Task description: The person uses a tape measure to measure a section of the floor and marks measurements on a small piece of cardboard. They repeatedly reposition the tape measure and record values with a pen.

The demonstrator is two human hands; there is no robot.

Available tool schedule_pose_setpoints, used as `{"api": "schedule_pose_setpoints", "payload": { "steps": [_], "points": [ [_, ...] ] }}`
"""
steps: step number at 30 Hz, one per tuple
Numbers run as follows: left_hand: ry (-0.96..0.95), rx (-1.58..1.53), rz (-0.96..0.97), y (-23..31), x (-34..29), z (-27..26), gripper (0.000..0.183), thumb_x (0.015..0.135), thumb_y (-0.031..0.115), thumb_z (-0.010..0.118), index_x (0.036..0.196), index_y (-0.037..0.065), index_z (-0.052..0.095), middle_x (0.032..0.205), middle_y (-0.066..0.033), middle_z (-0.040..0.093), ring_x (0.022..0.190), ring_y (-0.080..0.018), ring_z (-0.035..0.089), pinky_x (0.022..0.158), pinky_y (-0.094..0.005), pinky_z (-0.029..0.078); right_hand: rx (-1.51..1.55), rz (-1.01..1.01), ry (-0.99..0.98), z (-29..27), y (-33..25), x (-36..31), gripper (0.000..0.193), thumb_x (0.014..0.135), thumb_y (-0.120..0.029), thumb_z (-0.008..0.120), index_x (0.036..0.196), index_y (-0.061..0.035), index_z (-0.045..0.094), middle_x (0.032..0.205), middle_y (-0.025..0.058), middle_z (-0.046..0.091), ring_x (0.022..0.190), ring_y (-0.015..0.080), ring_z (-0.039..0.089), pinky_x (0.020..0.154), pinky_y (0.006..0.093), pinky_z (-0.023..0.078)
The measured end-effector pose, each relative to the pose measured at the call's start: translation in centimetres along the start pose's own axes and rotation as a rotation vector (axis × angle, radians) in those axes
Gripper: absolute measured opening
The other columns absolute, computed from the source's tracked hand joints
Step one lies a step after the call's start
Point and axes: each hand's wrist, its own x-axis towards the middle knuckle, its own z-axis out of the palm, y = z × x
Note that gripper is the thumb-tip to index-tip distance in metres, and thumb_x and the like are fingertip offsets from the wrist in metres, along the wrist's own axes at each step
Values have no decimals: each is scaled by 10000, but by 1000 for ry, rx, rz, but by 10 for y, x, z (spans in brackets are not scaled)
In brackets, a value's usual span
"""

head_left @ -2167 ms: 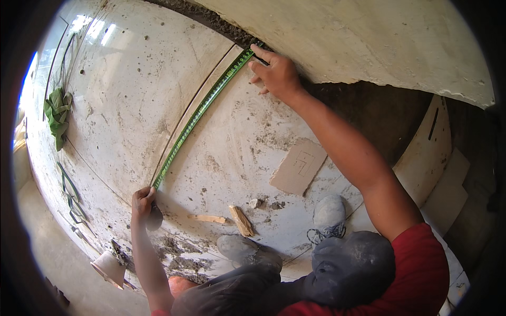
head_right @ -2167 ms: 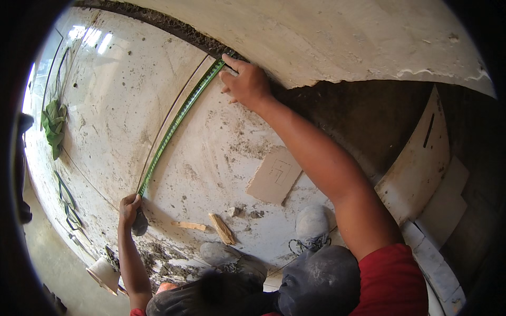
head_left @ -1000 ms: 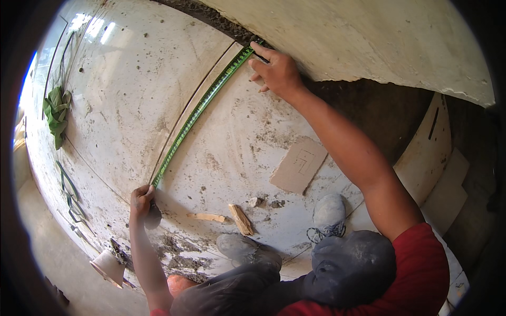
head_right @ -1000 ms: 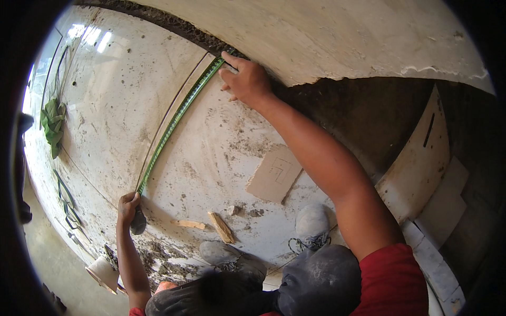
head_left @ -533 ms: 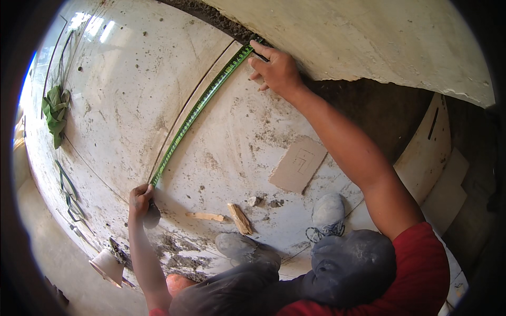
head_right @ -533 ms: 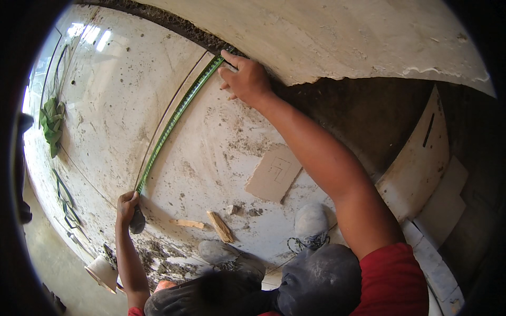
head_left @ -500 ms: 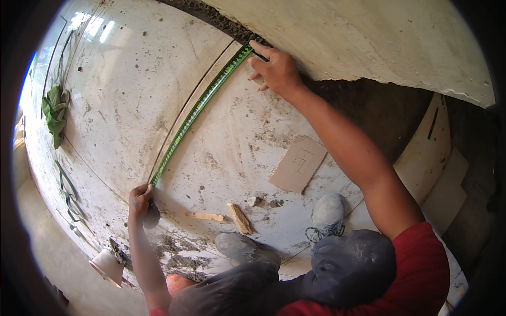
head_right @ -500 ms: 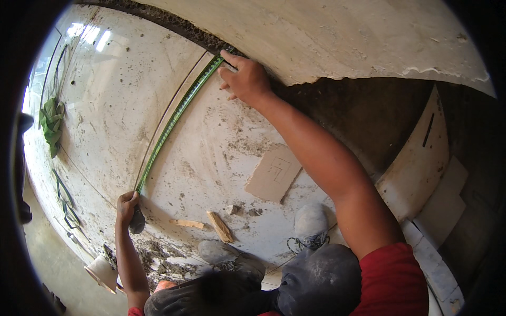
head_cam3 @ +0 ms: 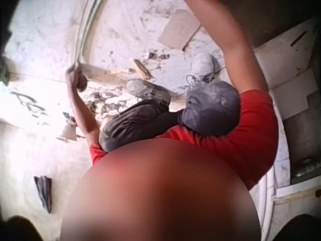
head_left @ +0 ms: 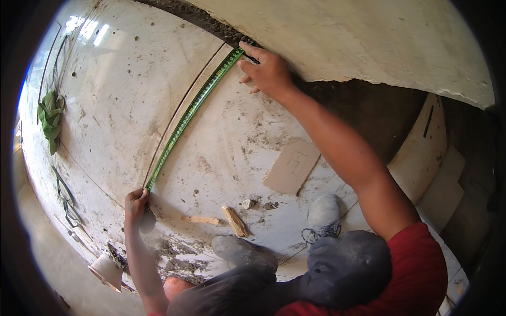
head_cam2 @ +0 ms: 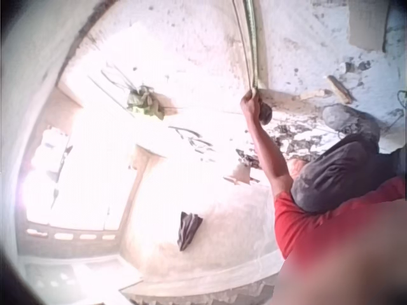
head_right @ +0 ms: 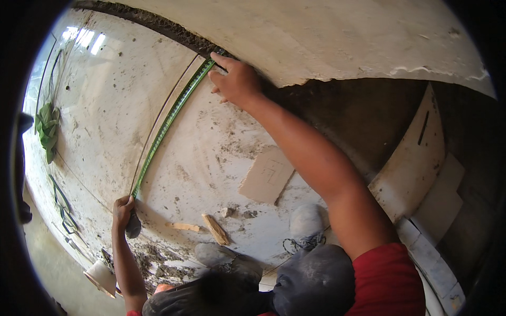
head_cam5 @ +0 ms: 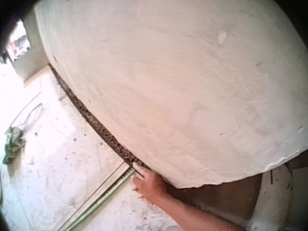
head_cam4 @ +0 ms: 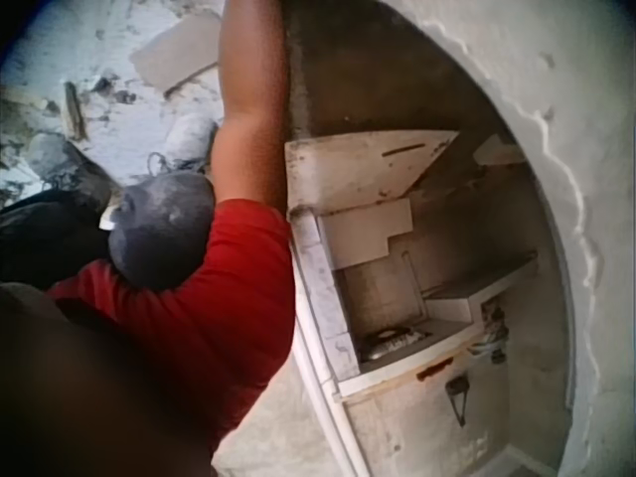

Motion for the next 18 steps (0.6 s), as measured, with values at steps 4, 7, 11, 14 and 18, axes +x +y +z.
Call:
{"api": "schedule_pose_setpoints", "payload": {
  "steps": [4,7,11,14,18],
  "points": [
    [6,-56,20,-1,-1,2,363,988,257,554,710,30,601,614,-6,548,575,-99,496,552,-266,388,-181,8,36,3,-1,5,483,918,-209,640,1389,-149,554,984,132,722,695,136,713,521,290,593],
    [19,-153,-30,-4,-2,4,369,995,264,551,717,29,608,617,-11,556,567,-99,498,548,-264,396,-416,-97,114,8,2,10,462,916,-229,631,1371,-174,577,857,127,730,621,139,704,537,297,591],
    [6,-123,-6,-9,1,1,377,994,278,552,715,32,613,613,-17,564,558,-106,501,541,-273,396,-535,-168,154,9,8,15,454,912,-250,626,1358,-176,590,711,108,713,566,153,693,559,305,582],
    [31,3,13,-14,5,0,410,979,305,551,680,29,599,598,-29,560,559,-121,513,544,-292,402,-536,-222,156,10,13,17,463,906,-260,631,1359,-174,588,683,102,709,563,162,697,585,316,580],
    [32,-44,32,-20,7,1,413,959,307,559,662,22,580,589,-28,542,563,-123,498,546,-301,393,-573,-239,148,8,13,17,474,882,-274,643,1343,-167,600,782,145,708,693,246,693,703,366,566]
  ]
}}
